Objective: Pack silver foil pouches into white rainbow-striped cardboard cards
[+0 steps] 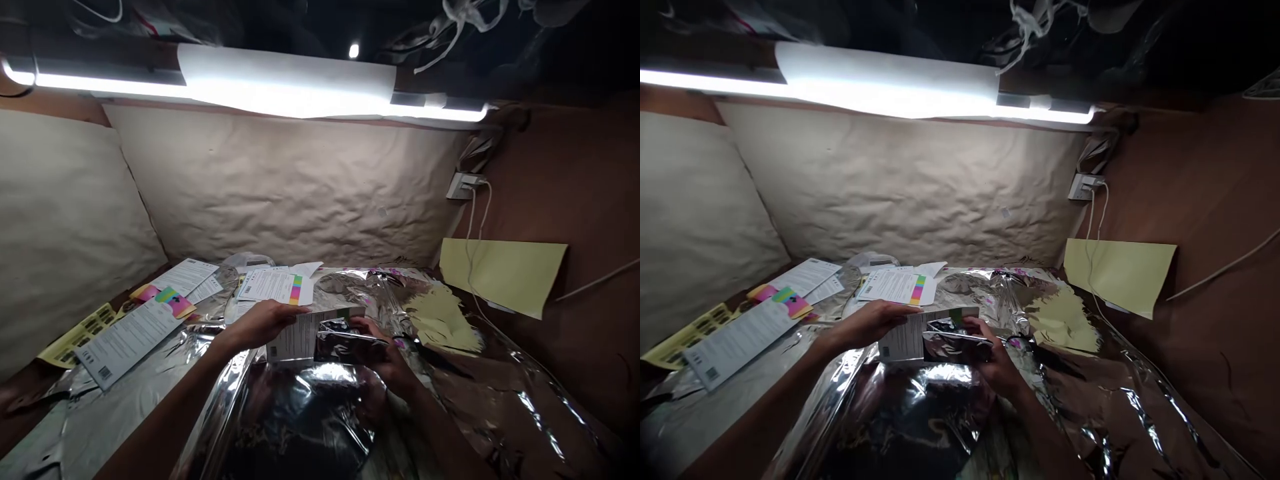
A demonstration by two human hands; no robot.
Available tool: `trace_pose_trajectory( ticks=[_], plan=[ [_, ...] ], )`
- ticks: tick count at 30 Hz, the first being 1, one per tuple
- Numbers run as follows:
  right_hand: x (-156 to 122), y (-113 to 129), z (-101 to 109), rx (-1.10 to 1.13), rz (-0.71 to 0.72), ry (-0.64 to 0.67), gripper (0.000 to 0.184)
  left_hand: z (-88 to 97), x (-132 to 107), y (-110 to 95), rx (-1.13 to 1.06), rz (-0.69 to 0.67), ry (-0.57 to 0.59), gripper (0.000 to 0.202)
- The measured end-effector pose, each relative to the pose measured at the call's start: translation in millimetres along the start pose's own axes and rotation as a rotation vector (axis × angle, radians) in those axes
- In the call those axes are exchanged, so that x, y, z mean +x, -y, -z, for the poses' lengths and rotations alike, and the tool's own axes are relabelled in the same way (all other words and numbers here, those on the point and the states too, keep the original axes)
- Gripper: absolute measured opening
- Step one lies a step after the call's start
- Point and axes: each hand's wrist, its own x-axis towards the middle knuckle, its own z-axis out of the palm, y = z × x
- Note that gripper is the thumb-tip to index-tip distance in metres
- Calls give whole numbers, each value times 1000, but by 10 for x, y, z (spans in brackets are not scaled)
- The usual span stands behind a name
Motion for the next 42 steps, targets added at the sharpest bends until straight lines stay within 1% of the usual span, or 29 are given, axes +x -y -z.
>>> trace_pose_trajectory(
  ticks=[1, 4, 6, 9, 11, 12, 14, 16, 17, 19, 22, 23, 24, 25, 26, 29, 32, 33, 34, 35, 37, 38, 39, 40, 41, 42],
  plan=[
    [-17, -73, 16, 6, -39, -23, 48, -17, 17, 20, 23, -1, -2, 40],
    [-55, -256, 63, 63, -171, -65, 23, -69, 68, 70, 72, -14, -20, 42],
    [-66, -319, 61, 87, -207, -63, 16, -114, 95, 78, 94, -37, -41, 44],
    [-67, -320, -7, 90, -238, 28, 15, -185, 124, 42, 146, -91, -62, 44],
    [-66, -289, -70, 94, -277, 82, 14, -232, 140, -11, 222, -123, -76, 43],
    [-66, -272, -98, 101, -294, 89, 16, -258, 148, -47, 277, -139, -96, 41],
    [-68, -241, -137, 131, -309, 70, 22, -323, 162, -133, 405, -150, -180, 39],
    [-73, -209, -147, 236, -317, 34, 28, -409, 171, -229, 506, -132, -282, 40],
    [-75, -191, -141, 306, -332, 6, 31, -458, 172, -274, 530, -123, -308, 43],
    [-76, -145, -115, 442, -377, -62, 34, -567, 167, -348, 542, -111, -291, 57],
    [-74, -65, -74, 573, -440, -174, 31, -733, 150, -398, 556, -140, -195, 104],
    [-75, -42, -69, 613, -450, -196, 31, -783, 144, -399, 568, -153, -174, 117],
    [-79, -21, -69, 648, -456, -199, 30, -825, 138, -396, 575, -170, -159, 125],
    [-87, -5, -75, 675, -461, -186, 30, -860, 134, -391, 576, -186, -151, 127],
    [-98, 8, -86, 692, -463, -159, 29, -886, 130, -387, 571, -199, -149, 125],
    [-141, 27, -121, 701, -465, -47, 29, -916, 128, -391, 526, -230, -142, 109],
    [-155, 23, -92, 681, -467, 43, 28, -909, 149, -399, 500, -214, -140, 95],
    [-145, 15, -59, 671, -459, 26, 28, -898, 161, -392, 498, -185, -157, 94],
    [-126, 4, -16, 661, -436, -39, 28, -881, 175, -377, 499, -145, -189, 94],
    [-99, -10, 34, 650, -400, -151, 28, -856, 188, -353, 500, -98, -229, 96],
    [-35, -43, 134, 610, -304, -426, 27, -783, 211, -286, 509, -7, -320, 102],
    [-5, -57, 174, 582, -264, -527, 26, -741, 217, -248, 518, 28, -362, 104],
    [19, -68, 201, 552, -245, -583, 27, -700, 221, -211, 530, 52, -395, 105],
    [34, -74, 215, 519, -248, -592, 29, -664, 221, -179, 542, 62, -415, 104],
    [38, -75, 216, 486, -270, -557, 31, -637, 220, -153, 555, 62, -428, 103],
    [34, -69, 205, 453, -307, -493, 33, -622, 216, -134, 567, 50, -429, 101]
  ],
)
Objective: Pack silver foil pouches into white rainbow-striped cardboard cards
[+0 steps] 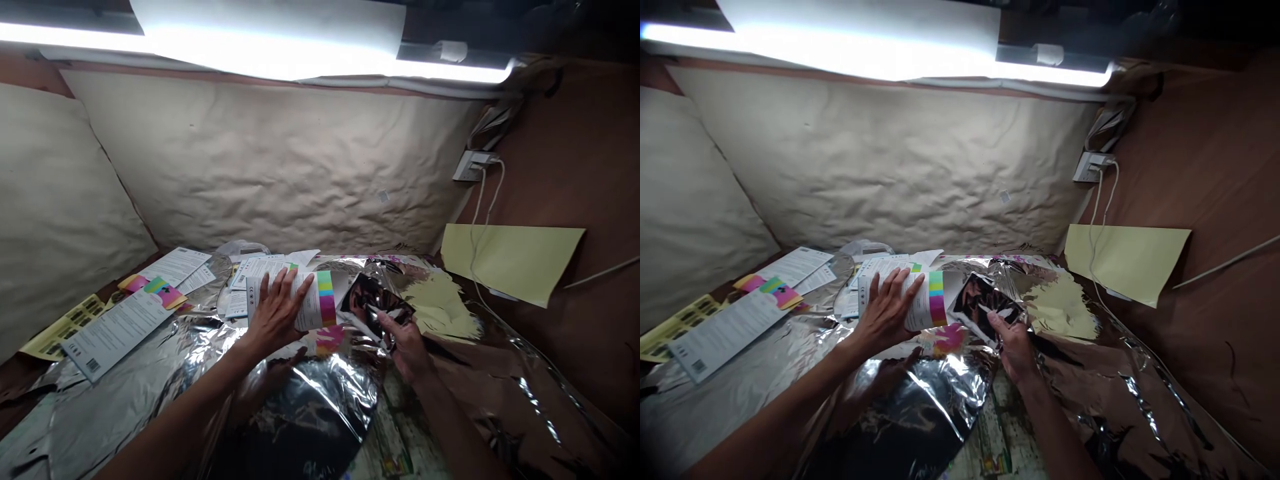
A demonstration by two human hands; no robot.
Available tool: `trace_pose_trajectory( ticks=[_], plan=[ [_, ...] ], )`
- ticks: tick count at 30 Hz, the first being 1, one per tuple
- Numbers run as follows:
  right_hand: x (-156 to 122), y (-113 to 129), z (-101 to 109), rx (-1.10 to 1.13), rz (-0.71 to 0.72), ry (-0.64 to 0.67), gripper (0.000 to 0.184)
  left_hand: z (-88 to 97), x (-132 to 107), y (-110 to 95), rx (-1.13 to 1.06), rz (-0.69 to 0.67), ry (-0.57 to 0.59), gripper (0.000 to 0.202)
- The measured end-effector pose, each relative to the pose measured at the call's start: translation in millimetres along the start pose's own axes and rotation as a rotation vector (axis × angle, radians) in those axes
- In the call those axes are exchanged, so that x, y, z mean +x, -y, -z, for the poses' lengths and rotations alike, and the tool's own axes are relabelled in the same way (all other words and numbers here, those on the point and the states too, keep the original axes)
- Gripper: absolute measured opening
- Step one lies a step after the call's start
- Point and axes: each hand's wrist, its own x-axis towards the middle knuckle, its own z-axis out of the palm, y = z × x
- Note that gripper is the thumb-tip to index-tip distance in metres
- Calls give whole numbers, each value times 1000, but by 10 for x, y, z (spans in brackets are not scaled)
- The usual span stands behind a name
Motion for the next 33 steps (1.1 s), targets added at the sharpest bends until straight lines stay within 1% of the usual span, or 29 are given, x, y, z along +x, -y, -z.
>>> trace_pose_trajectory(
  ticks=[3, 5, 8, 10, 11, 12, 15, 16, 17, 18, 19, 21, 23, 24, 27, 28, 30, 31, 32, 33],
  plan=[
    [-84, -1, -45, -135, -135, 171, 37, -9, -19, 3, 3, -108, 22, 91],
    [-148, 3, -83, -164, -189, 288, 39, -17, -41, -35, -9, -189, 45, 90],
    [-206, 13, -126, -161, -202, 421, 41, -15, -69, -110, -16, -248, 82, 100],
    [-202, 30, -119, -207, -196, 483, 40, -11, -81, -151, -5, -246, 112, 111],
    [-186, 43, -101, -250, -182, 476, 39, -11, -85, -166, 1, -235, 119, 115],
    [-162, 59, -75, -300, -151, 439, 38, -12, -88, -179, 7, -218, 122, 119],
    [-88, 95, 0, -461, -7, 213, 35, -27, -96, -213, 19, -181, 116, 119],
    [-79, 94, 3, -500, 27, 162, 35, -34, -102, -230, 16, -181, 115, 118],
    [-84, 83, -12, -517, 40, 151, 37, -40, -109, -253, 8, -189, 117, 117],
    [-102, 64, -43, -505, 24, 185, 38, -46, -119, -280, -5, -203, 120, 116],
    [-132, 40, -85, -470, -14, 255, 38, -50, -131, -311, -19, -221, 124, 114],
    [-205, -9, -169, -354, -131, 437, 38, -49, -153, -368, -32, -256, 129, 108],
    [-264, -37, -205, -206, -256, 573, 38, -35, -165, -406, -33, -279, 136, 105],
    [-281, -40, -200, -134, -304, 602, 38, -23, -166, -414, -34, -286, 141, 106],
    [-300, -10, -147, 37, -383, 612, 41, 23, -151, -412, -42, -286, 152, 115],
    [-304, 3, -141, 70, -408, 631, 45, 38, -146, -409, -43, -281, 153, 117],
    [-322, 14, -164, 112, -451, 698, 60, 63, -144, -409, -37, -269, 158, 119],
    [-334, 6, -190, 116, -448, 726, 68, 70, -148, -413, -36, -266, 164, 120],
    [-346, -13, -220, 102, -430, 743, 70, 72, -157, -420, -35, -266, 172, 121],
    [-352, -39, -248, 65, -399, 743, 68, 69, -168, -431, -37, -269, 182, 122]
  ],
)
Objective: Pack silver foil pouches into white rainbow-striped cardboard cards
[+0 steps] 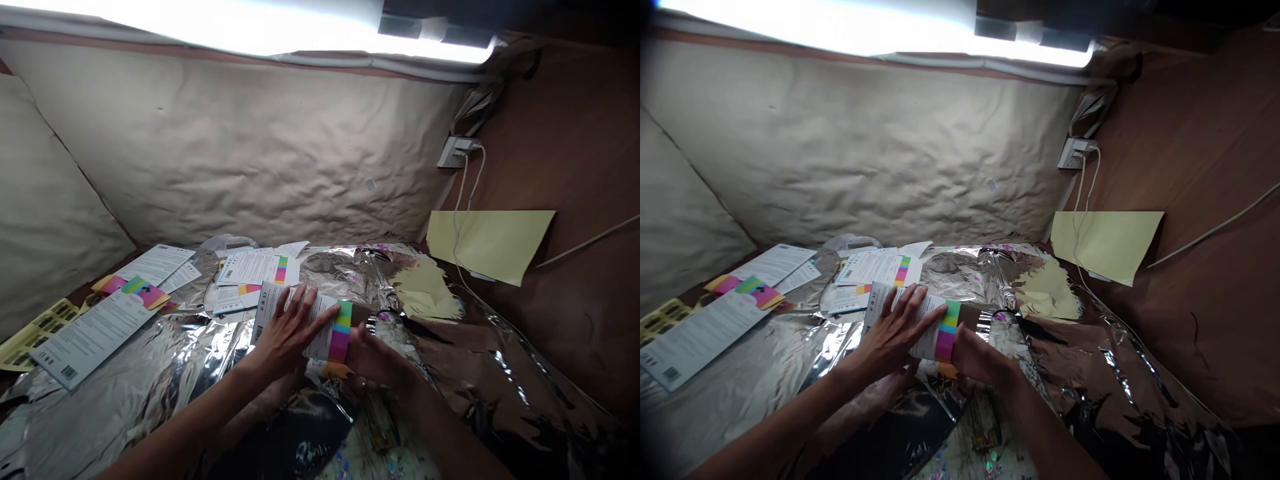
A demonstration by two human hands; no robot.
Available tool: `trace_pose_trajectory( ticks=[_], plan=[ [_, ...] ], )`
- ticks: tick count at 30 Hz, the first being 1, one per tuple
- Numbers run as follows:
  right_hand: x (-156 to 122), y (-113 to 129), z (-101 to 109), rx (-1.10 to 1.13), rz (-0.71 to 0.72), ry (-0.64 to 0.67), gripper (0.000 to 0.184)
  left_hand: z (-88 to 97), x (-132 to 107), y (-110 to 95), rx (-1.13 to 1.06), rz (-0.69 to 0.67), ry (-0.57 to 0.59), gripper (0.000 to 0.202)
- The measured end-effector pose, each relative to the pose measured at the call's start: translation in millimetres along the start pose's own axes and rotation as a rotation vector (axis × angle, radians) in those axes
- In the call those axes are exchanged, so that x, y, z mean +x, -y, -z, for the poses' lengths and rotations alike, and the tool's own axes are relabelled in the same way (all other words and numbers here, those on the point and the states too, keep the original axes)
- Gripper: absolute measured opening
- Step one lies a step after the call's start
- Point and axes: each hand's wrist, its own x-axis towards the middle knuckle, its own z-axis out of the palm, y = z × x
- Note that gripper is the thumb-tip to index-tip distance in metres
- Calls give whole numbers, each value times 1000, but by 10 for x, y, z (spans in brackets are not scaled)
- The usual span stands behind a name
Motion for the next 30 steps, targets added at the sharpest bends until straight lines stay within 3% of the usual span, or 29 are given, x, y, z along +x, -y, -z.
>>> trace_pose_trajectory(
  ticks=[2, 5, 8, 10, 12, 14, 17, 20, 22, 27, 30],
  plan=[
    [52, -53, -8, -145, 40, -101, 54, -23, -17, -39, -24, 12, 18, 123],
    [123, -108, 59, -466, 141, -383, 45, -61, -32, -120, -110, 126, 61, 128],
    [176, -153, 164, -797, 328, -727, 64, -67, -29, -216, -181, 292, 154, 133],
    [202, -193, 232, -842, 325, -846, 85, -62, -25, -278, -196, 378, 217, 130],
    [219, -230, 294, -738, 228, -838, 99, -67, -28, -329, -211, 429, 264, 128],
    [226, -255, 344, -674, 145, -785, 100, -86, -44, -360, -239, 447, 305, 126],
    [226, -282, 379, -924, 119, -779, 88, -122, -86, -346, -315, 414, 395, 114],
    [220, -320, 372, -1257, 116, -757, 75, -139, -120, -246, -368, 285, 422, 89],
    [212, -347, 360, -1356, 105, -723, 71, -144, -120, -145, -359, 175, 384, 77],
    [187, -376, 333, -1434, 147, -638, 57, -196, -61, 76, -444, -31, 369, 72],
    [177, -353, 326, -1400, 193, -611, 46, -239, -45, 118, -542, -57, 330, 69]
  ],
)
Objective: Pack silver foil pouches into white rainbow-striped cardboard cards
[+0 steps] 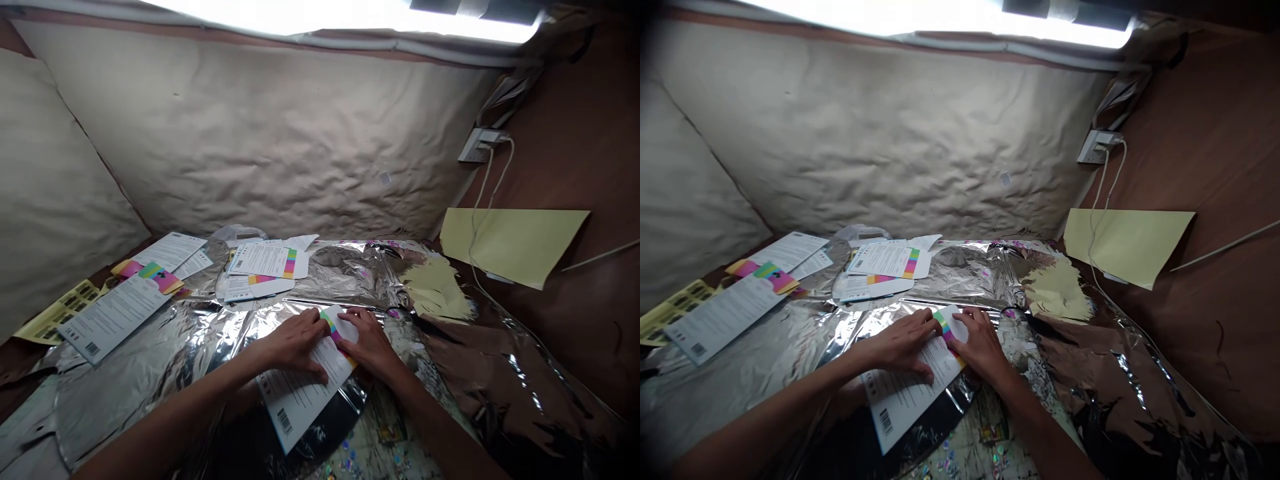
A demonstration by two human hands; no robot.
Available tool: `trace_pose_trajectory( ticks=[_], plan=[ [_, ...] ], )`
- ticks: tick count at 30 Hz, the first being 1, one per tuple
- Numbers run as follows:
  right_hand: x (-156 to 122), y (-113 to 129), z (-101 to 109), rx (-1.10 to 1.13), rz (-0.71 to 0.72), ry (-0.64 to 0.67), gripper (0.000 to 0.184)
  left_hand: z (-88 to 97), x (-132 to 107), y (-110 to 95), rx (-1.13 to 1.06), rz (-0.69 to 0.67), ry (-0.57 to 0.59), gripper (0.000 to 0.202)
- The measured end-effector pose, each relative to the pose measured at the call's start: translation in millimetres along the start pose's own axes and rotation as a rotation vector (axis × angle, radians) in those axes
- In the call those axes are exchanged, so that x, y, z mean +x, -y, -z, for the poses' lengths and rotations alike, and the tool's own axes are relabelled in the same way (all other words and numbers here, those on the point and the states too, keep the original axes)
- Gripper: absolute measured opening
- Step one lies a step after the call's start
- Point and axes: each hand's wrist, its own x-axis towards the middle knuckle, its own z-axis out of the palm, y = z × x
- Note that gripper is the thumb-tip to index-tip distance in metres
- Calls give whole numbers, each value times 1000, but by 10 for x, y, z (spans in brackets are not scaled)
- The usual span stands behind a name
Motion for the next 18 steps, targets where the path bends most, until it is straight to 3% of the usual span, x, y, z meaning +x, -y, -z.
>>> trace_pose_trajectory(
  ticks=[3, 5, 9, 11, 14, 18],
  plan=[
    [23, -24, 33, 108, -47, -88, 58, -31, 6, 0, -28, 62, -130, 74],
    [47, -61, 46, 233, -166, -153, 74, -58, 11, -14, -13, 127, -217, 80],
    [123, -112, 69, 465, -380, -63, 94, -135, 24, -45, 49, 143, -255, 83],
    [185, -91, 103, 405, -340, 43, 87, -176, 28, -63, 94, 126, -228, 82],
    [288, 0, 167, 169, -214, 183, 52, -218, 28, -91, 131, 88, -180, 80],
    [298, 165, 153, -47, -149, 153, 23, -240, 17, -110, 179, 88, -174, 81]
  ],
)
